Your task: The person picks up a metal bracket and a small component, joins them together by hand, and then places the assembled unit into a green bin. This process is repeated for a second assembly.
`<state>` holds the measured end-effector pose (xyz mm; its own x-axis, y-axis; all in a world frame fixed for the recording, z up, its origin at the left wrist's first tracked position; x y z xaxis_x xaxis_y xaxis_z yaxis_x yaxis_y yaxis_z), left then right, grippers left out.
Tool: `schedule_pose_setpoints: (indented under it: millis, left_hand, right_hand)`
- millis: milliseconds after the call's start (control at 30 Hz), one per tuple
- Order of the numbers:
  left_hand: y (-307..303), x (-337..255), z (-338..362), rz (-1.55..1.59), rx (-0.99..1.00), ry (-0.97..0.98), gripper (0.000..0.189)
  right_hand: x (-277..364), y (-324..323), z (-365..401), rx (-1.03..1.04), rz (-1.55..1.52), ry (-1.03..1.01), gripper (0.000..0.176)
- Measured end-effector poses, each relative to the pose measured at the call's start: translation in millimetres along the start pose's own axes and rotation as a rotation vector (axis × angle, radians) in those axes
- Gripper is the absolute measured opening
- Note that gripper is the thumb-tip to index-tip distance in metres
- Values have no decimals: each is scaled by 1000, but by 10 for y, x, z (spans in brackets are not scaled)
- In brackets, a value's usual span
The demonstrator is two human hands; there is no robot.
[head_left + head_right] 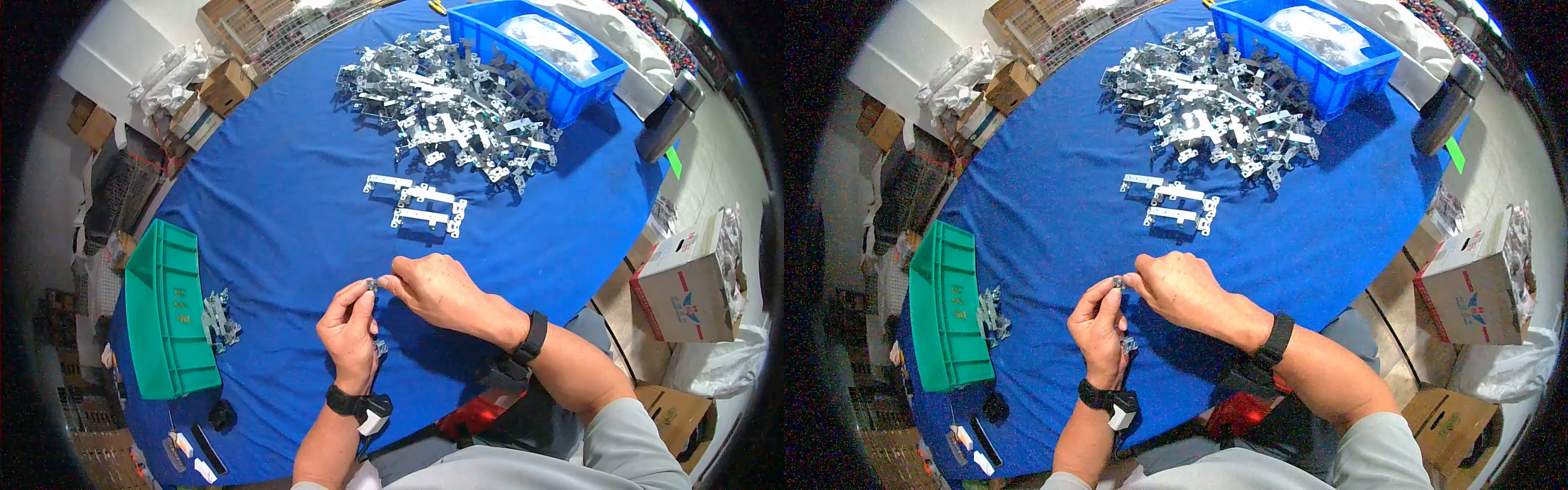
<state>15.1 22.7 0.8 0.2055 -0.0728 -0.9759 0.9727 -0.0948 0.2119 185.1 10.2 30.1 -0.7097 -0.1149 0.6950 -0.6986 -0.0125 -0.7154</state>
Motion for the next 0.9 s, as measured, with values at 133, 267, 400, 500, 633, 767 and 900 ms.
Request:
schedule_pose_setpoints:
  millis: [133, 267, 400, 500, 633, 767, 900]
  left_hand:
    - [7, 14, -11, -22, -6, 38, 18]
    - [14, -4, -11, -26, -10, 28, 18]
    - [19, -3, -8, -25, -10, 37, 17]
    - [20, -3, -8, -27, -11, 39, 17]
    - [14, -3, -5, -26, -11, 29, 17]
    - [7, 4, -10, -22, -9, 31, 17]
    - [2, -13, -6, -3, -7, 10, 16]
  right_hand:
    - [-7, 27, 14, -176, -117, -86, 28]
    - [-6, 23, 9, -158, -130, -71, 26]
    - [-14, 33, 3, -37, -48, -33, 23]
    - [-7, 39, 10, -118, -95, -85, 22]
    - [13, 26, 16, -165, -97, -131, 20]
    - [35, 4, 26, -200, -125, -132, 21]
    - [16, 28, 15, -87, -2, -42, 23]
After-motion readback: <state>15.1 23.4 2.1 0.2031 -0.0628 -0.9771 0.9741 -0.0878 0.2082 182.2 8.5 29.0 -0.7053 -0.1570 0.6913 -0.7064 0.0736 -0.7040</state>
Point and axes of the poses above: each hand's wrist, its own z-axis away from the middle knuckle, its own y-axis out of the palm, x = y × z, the point moved 3 cm from there along -z, towards the middle knuckle, and after that the axes turned 3 degrees about z, right-handed, at the moved point
